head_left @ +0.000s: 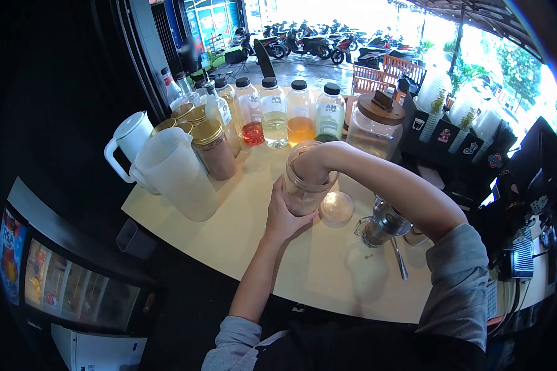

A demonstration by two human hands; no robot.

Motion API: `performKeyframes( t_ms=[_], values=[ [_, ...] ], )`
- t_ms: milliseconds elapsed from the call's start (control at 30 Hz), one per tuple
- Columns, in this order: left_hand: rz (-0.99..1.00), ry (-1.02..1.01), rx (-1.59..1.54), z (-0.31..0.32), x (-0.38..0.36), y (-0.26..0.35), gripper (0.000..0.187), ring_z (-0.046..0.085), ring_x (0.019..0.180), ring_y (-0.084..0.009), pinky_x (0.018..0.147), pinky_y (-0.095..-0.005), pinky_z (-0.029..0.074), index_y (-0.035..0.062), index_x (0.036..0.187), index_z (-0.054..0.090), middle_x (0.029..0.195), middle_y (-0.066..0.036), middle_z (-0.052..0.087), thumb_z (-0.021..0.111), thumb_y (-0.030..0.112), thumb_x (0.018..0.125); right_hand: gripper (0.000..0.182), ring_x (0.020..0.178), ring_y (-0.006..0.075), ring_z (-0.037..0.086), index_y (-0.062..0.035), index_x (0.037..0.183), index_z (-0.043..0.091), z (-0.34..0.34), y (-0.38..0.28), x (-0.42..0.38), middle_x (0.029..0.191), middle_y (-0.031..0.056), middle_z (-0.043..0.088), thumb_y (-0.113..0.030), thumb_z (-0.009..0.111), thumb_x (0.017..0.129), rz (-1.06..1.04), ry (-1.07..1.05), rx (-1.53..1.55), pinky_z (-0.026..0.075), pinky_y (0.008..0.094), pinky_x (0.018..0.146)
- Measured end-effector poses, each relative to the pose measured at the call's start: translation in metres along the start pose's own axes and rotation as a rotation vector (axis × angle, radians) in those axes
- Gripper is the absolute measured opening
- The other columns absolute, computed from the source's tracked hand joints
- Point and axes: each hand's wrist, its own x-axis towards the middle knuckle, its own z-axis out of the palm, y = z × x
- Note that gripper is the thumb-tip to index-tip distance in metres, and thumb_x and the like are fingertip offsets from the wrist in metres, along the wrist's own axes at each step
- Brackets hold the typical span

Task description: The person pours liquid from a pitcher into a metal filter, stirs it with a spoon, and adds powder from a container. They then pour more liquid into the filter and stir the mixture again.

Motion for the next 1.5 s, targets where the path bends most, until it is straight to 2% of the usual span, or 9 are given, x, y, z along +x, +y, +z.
performKeyframes(
  t_ms=[67,167,333,633,867,967,1033,1133,1500],
  values=[
    [0.003,-0.004,-0.012,0.0,0.001,0.0,0.109,0.048,0.123,-0.0302,0.102,-0.041,0.042,0.0017,0.138,0.026,0.132,-0.019,0.045,0.092,0.022,0.053,0.025,0.071,0.0211,0.064,0.0,0.092,0.07,0.001,0.003,0.002,0.083,0.0103,0.067,-0.019,0.068,0.076,-0.015,0.014,-0.084,0.05,0.035,0.058],
    [0.028,0.005,-0.01,0.0,0.0,0.0,0.108,0.047,0.123,-0.0301,0.102,-0.0409,0.041,0.0017,0.137,0.027,0.132,-0.018,0.045,0.092,0.02,0.053,0.022,0.077,0.0261,0.064,0.0003,0.092,0.069,-0.005,-0.003,-0.012,0.084,0.0163,0.068,-0.016,0.061,0.08,0.048,0.006,-0.066,0.05,0.0367,0.068],
    [0.034,0.013,-0.011,0.001,-0.001,0.002,0.108,0.046,0.124,-0.0299,0.102,-0.0404,0.041,0.0012,0.137,0.026,0.132,-0.018,0.043,0.092,0.02,0.053,0.015,0.068,0.0225,0.064,-0.0018,0.079,0.069,-0.013,-0.013,-0.031,0.075,0.0126,0.067,-0.012,0.059,0.076,0.156,0.043,-0.052,0.049,0.0348,0.06],
    [0.018,0.002,0.014,0.0,-0.002,0.007,0.111,0.045,0.126,-0.03,0.103,-0.0407,0.041,0.0011,0.139,0.024,0.134,-0.019,0.042,0.092,0.02,0.053,0.009,0.058,0.0201,0.059,-0.0015,0.066,0.067,-0.017,-0.016,-0.057,0.064,0.0088,0.063,-0.007,0.061,0.066,0.143,0.139,0.125,0.047,0.0333,0.055],
    [0.01,0.004,-0.017,0.0,-0.002,0.008,0.111,0.046,0.125,-0.03,0.103,-0.0406,0.041,0.0014,0.139,0.024,0.134,-0.018,0.043,0.092,0.021,0.053,0.009,0.059,0.0189,0.058,0.0001,0.065,0.067,-0.019,-0.016,-0.072,0.065,0.0099,0.063,-0.006,0.061,0.066,0.155,0.205,0.154,0.045,0.0325,0.056],
    [0.005,-0.013,-0.072,-0.001,-0.002,0.011,0.11,0.041,0.131,-0.0307,0.107,-0.039,0.038,0.0019,0.141,0.024,0.138,-0.019,0.039,0.091,0.015,0.054,0.014,0.058,0.0197,0.063,-0.0008,0.064,0.065,-0.018,-0.009,-0.075,0.064,0.0102,0.065,-0.012,0.059,0.07,0.105,0.241,0.132,0.049,0.0314,0.055],
    [0.003,-0.002,-0.031,-0.001,-0.002,0.01,0.11,0.042,0.13,-0.0307,0.106,-0.0392,0.038,0.0014,0.141,0.024,0.137,-0.019,0.04,0.091,0.016,0.054,0.018,0.068,0.0178,0.063,0.0004,0.08,0.072,-0.019,-0.01,-0.083,0.073,0.0106,0.067,-0.008,0.062,0.068,0.087,0.272,0.207,0.049,0.0308,0.064],
    [-0.017,0.001,-0.036,-0.001,-0.003,0.012,0.11,0.043,0.129,-0.0308,0.106,-0.0396,0.039,0.0006,0.141,0.024,0.136,-0.02,0.041,0.091,0.016,0.054,0.024,0.07,0.0173,0.064,0.0008,0.089,0.072,-0.019,-0.007,-0.091,0.076,0.0101,0.069,-0.008,0.062,0.07,0.11,0.274,0.221,0.051,0.0301,0.067],
    [-0.014,0.011,-0.031,0.001,-0.004,0.01,0.11,0.044,0.128,-0.0311,0.105,-0.0397,0.039,0.0001,0.141,0.025,0.135,-0.02,0.042,0.091,0.016,0.054,0.025,0.065,0.0117,0.062,0.0009,0.095,0.071,-0.013,0.007,-0.116,0.074,0.0056,0.068,-0.01,0.061,0.074,0.055,0.37,0.456,0.05,0.0263,0.061]
  ],
)
